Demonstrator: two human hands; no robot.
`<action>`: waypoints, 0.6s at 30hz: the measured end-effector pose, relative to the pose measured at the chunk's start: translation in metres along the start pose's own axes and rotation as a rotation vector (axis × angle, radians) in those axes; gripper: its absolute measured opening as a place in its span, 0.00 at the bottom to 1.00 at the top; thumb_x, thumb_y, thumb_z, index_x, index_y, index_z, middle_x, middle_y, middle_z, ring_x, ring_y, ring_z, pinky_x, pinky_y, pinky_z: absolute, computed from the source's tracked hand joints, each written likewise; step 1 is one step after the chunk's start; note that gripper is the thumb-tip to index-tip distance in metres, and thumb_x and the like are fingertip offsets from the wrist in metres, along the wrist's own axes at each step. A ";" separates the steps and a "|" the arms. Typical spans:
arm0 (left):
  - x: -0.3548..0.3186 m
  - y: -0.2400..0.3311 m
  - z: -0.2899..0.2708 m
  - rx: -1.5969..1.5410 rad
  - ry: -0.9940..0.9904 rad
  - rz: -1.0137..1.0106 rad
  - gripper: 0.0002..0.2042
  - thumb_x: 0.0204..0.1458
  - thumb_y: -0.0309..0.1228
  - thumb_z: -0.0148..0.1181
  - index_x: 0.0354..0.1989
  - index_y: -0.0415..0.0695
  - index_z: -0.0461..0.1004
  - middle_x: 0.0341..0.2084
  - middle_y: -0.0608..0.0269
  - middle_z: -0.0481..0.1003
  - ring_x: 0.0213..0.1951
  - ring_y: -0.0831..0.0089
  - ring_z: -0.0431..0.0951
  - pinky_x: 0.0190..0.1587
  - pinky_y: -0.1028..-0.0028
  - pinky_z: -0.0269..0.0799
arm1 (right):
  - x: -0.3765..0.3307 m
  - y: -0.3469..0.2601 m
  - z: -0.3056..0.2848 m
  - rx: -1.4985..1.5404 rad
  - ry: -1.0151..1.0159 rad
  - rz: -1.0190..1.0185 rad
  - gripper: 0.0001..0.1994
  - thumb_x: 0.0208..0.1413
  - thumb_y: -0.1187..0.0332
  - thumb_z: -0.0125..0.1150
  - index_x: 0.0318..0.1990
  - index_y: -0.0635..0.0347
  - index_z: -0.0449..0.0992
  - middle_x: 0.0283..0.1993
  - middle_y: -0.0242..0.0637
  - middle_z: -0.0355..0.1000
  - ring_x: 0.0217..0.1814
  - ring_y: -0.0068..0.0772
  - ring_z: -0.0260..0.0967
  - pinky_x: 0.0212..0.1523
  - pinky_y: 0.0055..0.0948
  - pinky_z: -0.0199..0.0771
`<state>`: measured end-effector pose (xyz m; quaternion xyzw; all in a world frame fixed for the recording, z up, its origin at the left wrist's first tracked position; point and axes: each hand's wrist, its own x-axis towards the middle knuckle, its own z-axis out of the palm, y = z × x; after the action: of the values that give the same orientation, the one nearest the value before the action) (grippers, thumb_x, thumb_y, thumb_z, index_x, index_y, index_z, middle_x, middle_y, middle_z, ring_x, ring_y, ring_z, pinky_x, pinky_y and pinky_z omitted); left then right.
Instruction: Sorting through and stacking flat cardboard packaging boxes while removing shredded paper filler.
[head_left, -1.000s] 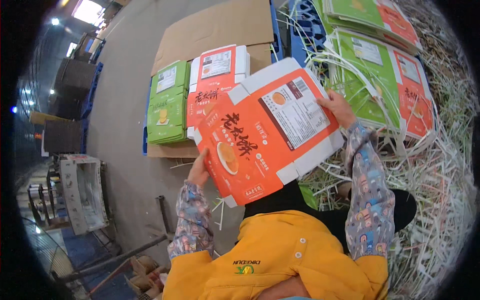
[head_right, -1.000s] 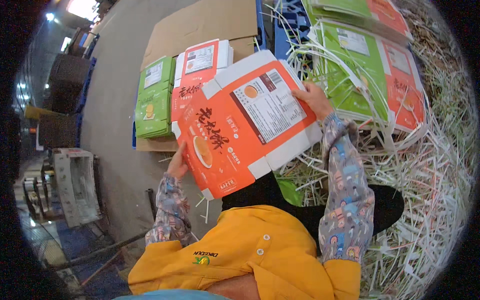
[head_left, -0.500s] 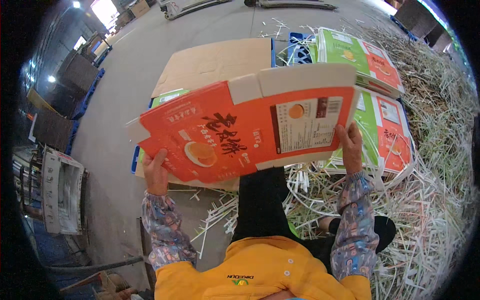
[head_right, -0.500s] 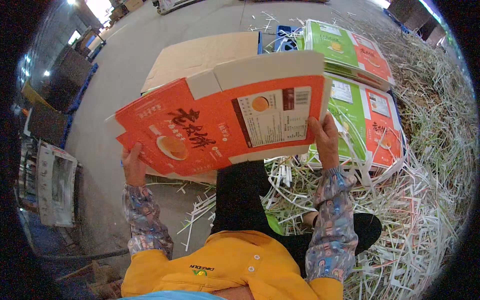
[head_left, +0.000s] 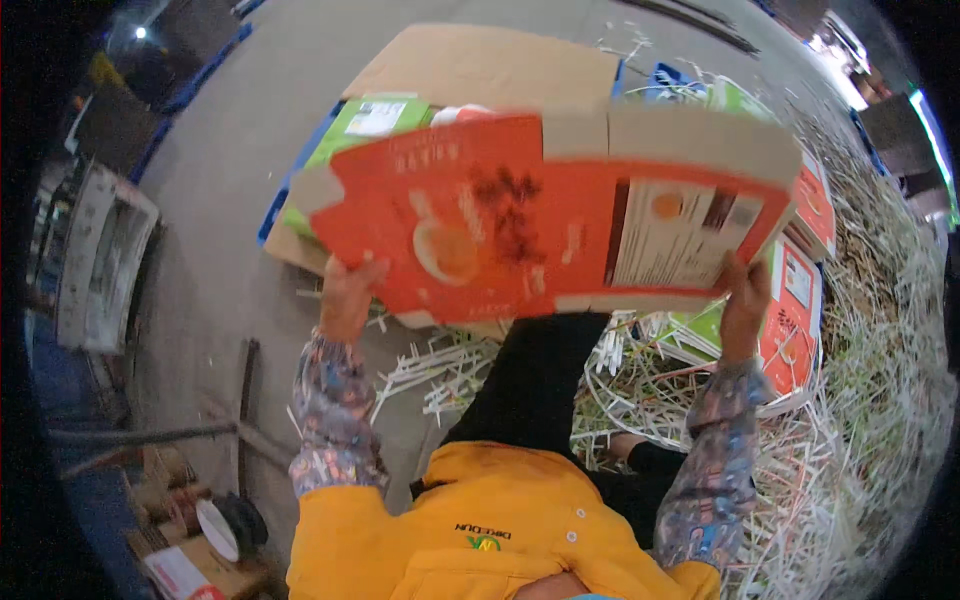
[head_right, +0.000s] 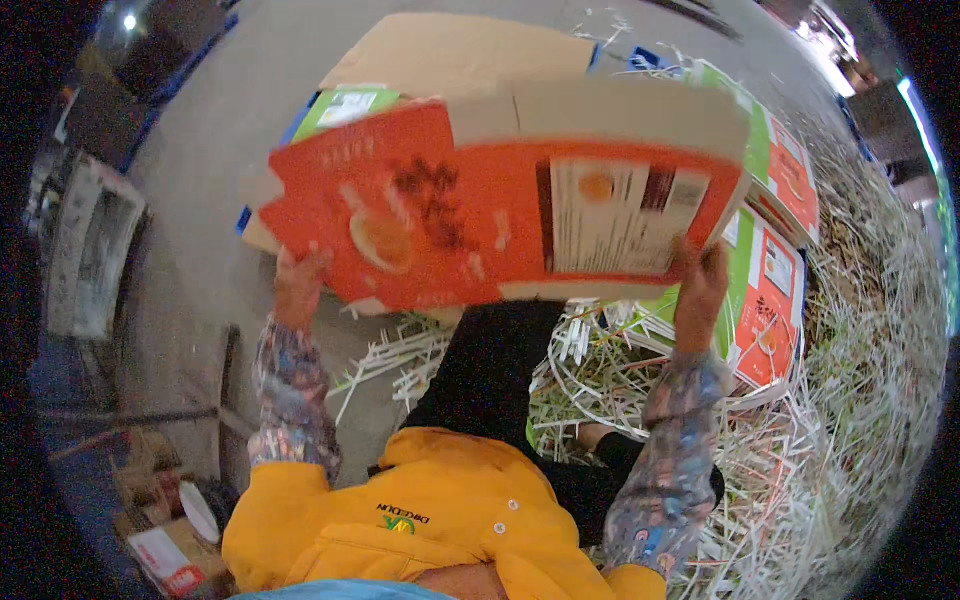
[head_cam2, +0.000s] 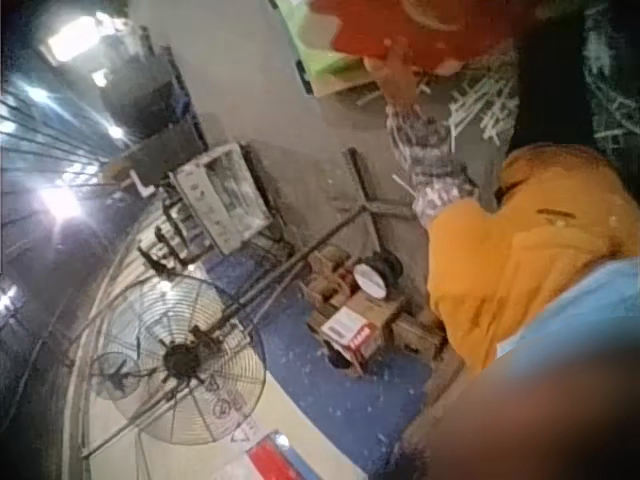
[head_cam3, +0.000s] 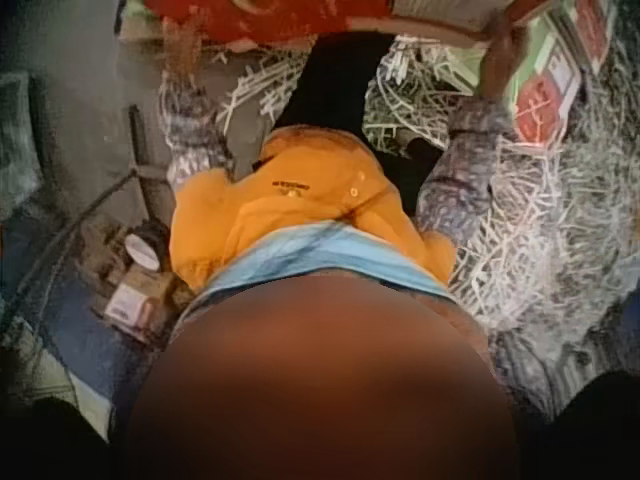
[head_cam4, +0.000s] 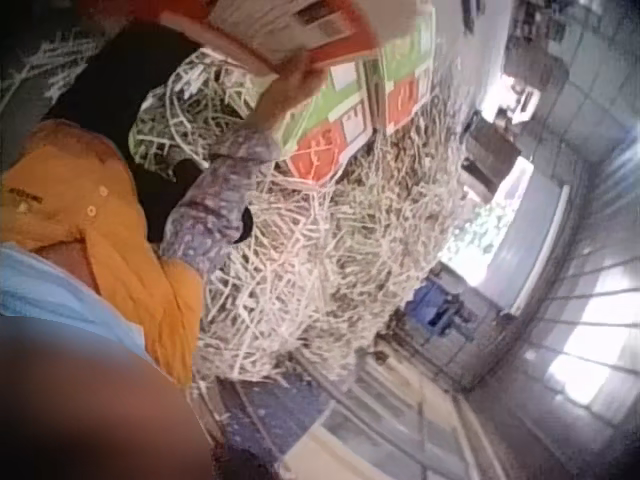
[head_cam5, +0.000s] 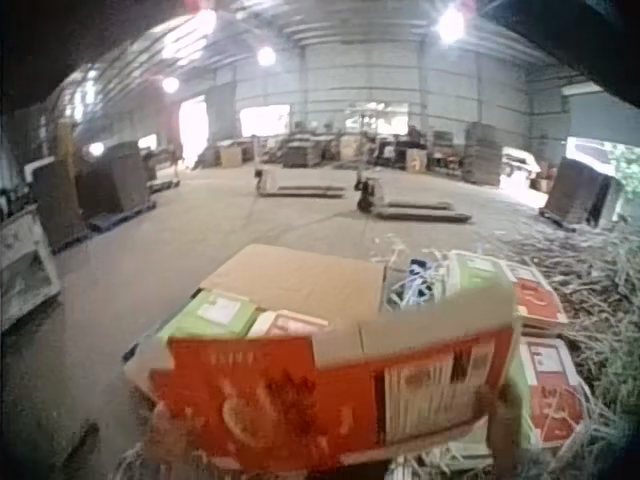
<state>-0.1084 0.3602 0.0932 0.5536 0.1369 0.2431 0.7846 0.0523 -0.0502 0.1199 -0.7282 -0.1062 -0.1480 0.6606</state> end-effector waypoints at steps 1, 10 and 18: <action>0.003 0.004 0.006 0.022 0.040 0.041 0.17 0.44 0.22 0.54 0.45 0.42 0.64 0.35 0.68 0.69 0.33 0.78 0.69 0.35 0.79 0.67 | 0.014 -0.021 0.019 -0.083 -0.014 -0.042 0.11 0.50 0.65 0.54 0.35 0.62 0.67 0.29 0.29 0.64 0.31 0.20 0.58 0.34 0.21 0.60; 0.074 -0.037 -0.013 -0.353 0.307 0.200 0.20 0.42 0.20 0.56 0.46 0.44 0.63 0.35 0.66 0.69 0.36 0.77 0.68 0.33 0.79 0.65 | 0.140 -0.161 0.121 -0.491 -0.007 -0.931 0.12 0.50 0.64 0.54 0.39 0.62 0.69 0.39 0.35 0.68 0.41 0.23 0.64 0.44 0.21 0.62; 0.096 -0.166 -0.062 -0.458 0.522 -0.141 0.15 0.44 0.22 0.54 0.42 0.43 0.67 0.38 0.62 0.68 0.39 0.72 0.68 0.36 0.75 0.68 | 0.061 -0.047 0.110 -0.415 -0.122 -0.580 0.05 0.44 0.72 0.55 0.27 0.62 0.66 0.29 0.38 0.65 0.33 0.32 0.62 0.36 0.28 0.62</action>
<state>-0.0194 0.4167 -0.0784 0.2715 0.3127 0.3461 0.8418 0.1007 0.0610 0.1759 -0.7938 -0.3156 -0.3040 0.4218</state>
